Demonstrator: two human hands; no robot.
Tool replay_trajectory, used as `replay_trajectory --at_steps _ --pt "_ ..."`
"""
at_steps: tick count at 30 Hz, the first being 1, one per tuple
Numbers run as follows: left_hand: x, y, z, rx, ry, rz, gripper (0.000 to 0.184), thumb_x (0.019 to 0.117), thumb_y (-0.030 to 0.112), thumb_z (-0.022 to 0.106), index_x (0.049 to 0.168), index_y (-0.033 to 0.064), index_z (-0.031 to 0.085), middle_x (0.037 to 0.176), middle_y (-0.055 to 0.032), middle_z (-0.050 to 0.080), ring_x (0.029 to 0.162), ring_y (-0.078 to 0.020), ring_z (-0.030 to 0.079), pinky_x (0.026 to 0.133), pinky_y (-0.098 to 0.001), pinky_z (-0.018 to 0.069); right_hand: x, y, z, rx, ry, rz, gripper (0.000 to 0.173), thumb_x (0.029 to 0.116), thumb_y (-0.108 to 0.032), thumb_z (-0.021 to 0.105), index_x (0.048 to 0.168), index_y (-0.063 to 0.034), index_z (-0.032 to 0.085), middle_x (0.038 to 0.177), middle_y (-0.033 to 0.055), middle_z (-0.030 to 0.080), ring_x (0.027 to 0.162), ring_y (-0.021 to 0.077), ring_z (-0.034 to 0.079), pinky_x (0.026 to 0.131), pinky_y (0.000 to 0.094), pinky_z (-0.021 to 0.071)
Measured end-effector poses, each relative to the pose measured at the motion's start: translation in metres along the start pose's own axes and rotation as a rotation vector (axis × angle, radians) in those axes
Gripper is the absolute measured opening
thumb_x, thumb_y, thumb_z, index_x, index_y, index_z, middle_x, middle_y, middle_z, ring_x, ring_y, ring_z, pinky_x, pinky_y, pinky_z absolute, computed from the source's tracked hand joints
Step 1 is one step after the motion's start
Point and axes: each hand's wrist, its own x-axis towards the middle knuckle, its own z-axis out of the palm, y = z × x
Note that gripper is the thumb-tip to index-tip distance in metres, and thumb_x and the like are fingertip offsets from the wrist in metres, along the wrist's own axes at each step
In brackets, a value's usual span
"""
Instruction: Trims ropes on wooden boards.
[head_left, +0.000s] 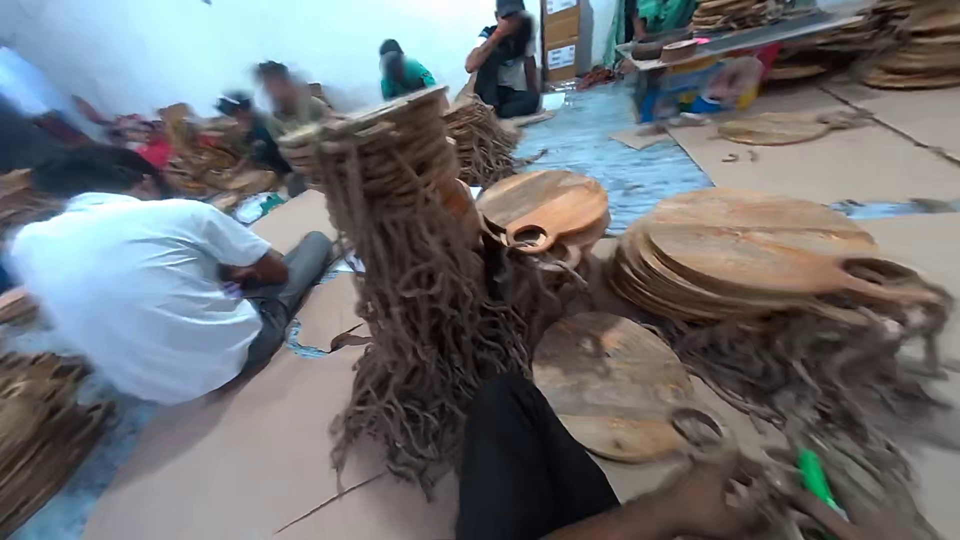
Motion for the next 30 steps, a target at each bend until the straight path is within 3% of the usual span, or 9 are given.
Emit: replay_trajectory --at_steps 2,6,8,10,14,17,20,24,30 --pt "-0.013 0.009 0.0 -0.201 -0.114 -0.135 0.049 0.1013 0.002 0.056 0.148 -0.0068 0.045 0.134 -0.0292 0.06 0.116 -0.036 0.065 0.101 -0.0494 0.0522 -0.013 -0.044 0.02 -0.034 0.088 0.088 0.049 0.0965 -0.019 0.065 0.142 -0.0072 0.052 0.105 0.0052 0.067 0.072 0.01 0.06 0.057 0.0268 0.05" --pt "-0.014 0.024 0.001 -0.408 -0.159 -0.24 0.042 0.1119 0.022 0.032 0.128 -0.0055 0.06 0.089 -0.009 0.069 0.077 -0.0122 0.065 0.078 -0.0323 0.0563 0.004 -0.047 0.001 -0.116 0.339 0.157 0.043 0.1021 -0.018 0.064 0.143 -0.0082 0.053 0.111 0.015 0.067 0.072 0.0211 0.059 0.059 0.0381 0.05" --pt "-0.009 0.018 0.001 -0.551 -0.099 -0.241 0.036 0.1103 0.017 0.036 0.122 -0.0051 0.062 0.079 -0.0053 0.066 0.071 -0.0139 0.066 0.076 -0.0342 0.059 0.013 -0.03 -0.022 -0.308 0.38 0.251 0.049 0.101 -0.022 0.063 0.146 -0.0067 0.052 0.115 0.0229 0.067 0.087 0.0361 0.067 0.076 0.056 0.0548" --pt "-0.007 0.021 -0.004 -0.73 0.054 -0.32 0.031 0.1114 0.014 0.035 0.121 -0.0045 0.058 0.08 -0.0075 0.065 0.072 -0.0182 0.067 0.077 -0.037 0.0601 0.009 -0.006 -0.032 -0.283 0.407 0.297 0.047 0.1025 -0.023 0.06 0.145 -0.0045 0.052 0.113 0.0237 0.069 0.093 0.0386 0.069 0.082 0.0592 0.0554" --pt "0.002 0.029 -0.023 -1.046 0.422 -0.435 0.032 0.1135 0.021 0.029 0.121 0.0021 0.053 0.09 -0.0103 0.067 0.081 -0.023 0.07 0.079 -0.0406 0.0605 -0.015 0.014 -0.021 0.129 0.394 0.361 0.033 0.1087 -0.032 0.05 0.135 -0.0131 0.055 0.111 0.0068 0.076 0.079 0.0172 0.069 0.056 0.0307 0.0463" --pt "0.006 0.035 -0.035 -1.135 0.576 -0.409 0.03 0.1133 0.024 0.031 0.122 0.0058 0.053 0.09 -0.0069 0.067 0.078 -0.0197 0.07 0.075 -0.0365 0.0609 -0.016 0.019 -0.009 0.113 0.319 0.226 0.028 0.1016 -0.023 0.062 0.128 -0.0146 0.061 0.112 0.0028 0.075 0.064 0.0127 0.06 0.047 0.0264 0.0402" --pt "0.006 0.039 -0.043 -1.171 0.647 -0.392 0.029 0.1133 0.025 0.031 0.121 0.0068 0.053 0.089 -0.0062 0.067 0.078 -0.0184 0.07 0.075 -0.0348 0.0606 -0.003 0.017 0.005 0.018 0.174 0.11 0.039 0.0911 -0.005 0.071 0.129 -0.0092 0.062 0.121 0.0072 0.071 0.081 0.0196 0.067 0.065 0.0377 0.0544" --pt "0.007 0.035 -0.046 -1.183 0.704 -0.364 0.028 0.1129 0.024 0.033 0.121 0.0055 0.053 0.092 -0.0078 0.068 0.081 -0.0201 0.07 0.078 -0.0366 0.0606 0.007 0.024 0.042 -0.114 -0.003 0.122 0.054 0.0834 -0.016 0.084 0.131 -0.0049 0.061 0.114 0.0129 0.068 0.101 0.0222 0.067 0.093 0.0427 0.0553" --pt "0.007 0.019 -0.055 -0.856 0.909 -0.419 0.03 0.1121 0.015 0.033 0.13 -0.0041 0.048 0.105 -0.0151 0.065 0.087 -0.0181 0.064 0.078 -0.0333 0.0527 0.003 0.016 0.03 -0.034 0.089 0.114 0.027 0.0949 -0.023 0.073 0.112 -0.0025 0.068 0.092 0.0071 0.07 0.075 0.0137 0.063 0.071 0.0328 0.0527"
